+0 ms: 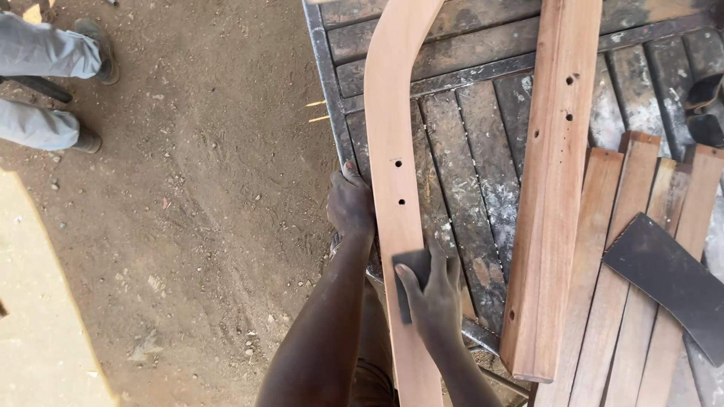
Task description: Sanding a curved wooden component using a sanding block
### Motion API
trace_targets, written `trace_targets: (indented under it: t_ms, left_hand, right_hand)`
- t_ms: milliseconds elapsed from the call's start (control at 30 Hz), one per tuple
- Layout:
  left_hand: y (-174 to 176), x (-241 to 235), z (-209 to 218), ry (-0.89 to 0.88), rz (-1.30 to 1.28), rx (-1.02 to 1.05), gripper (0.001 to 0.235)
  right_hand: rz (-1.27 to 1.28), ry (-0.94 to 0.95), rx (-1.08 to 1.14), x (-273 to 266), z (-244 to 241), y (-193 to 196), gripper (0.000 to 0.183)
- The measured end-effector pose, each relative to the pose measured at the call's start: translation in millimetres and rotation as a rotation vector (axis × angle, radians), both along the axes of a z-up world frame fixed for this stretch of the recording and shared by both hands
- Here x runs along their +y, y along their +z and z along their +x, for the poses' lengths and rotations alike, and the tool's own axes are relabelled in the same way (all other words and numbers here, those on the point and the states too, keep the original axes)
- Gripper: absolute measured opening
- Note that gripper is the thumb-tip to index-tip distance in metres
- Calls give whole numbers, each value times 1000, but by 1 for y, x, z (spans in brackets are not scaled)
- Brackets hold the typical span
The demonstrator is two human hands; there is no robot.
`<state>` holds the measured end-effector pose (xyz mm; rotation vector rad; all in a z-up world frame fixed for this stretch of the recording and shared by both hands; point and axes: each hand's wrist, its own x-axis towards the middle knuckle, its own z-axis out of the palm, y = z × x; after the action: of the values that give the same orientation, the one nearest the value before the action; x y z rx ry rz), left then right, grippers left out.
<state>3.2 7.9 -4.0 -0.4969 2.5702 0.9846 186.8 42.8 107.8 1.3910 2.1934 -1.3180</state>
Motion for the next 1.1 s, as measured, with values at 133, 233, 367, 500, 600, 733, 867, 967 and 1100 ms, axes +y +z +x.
trace_targets:
  t_ms: [133,233,367,500,600,733,867,967,1100]
  left_hand:
    - [-4,0,2,-2,-3,-4,56]
    - [-5,0,2,12,30,8,59]
    - [3,0,0,11,60,-8,55]
    - [3,2,0,-2,65,-10,58]
    - [3,-1,0,1,62,-9,55]
    - [4,-1,2,1,56,-6,56]
    - [5,-1,2,7,73,-13,56]
    - [14,-3,2,-14,95,-20,59]
    - [21,-6,6,-42,120,-50,61]
  right_hand:
    - [28,35,60,5,-5,-16,87]
    - [-57,46,102,19,-35,-10,76]
    - [80,91,209,30,-60,-24,76]
    - [107,34,158,17,-42,-16,79]
    - [18,6,94,-5,-1,3,82]
    - [45,21,121,-9,25,-13,79]
    - [59,62,161,2,5,-17,83]
    - [117,103,187,2,5,-19,79]
    - [88,67,92,-20,38,0,86]
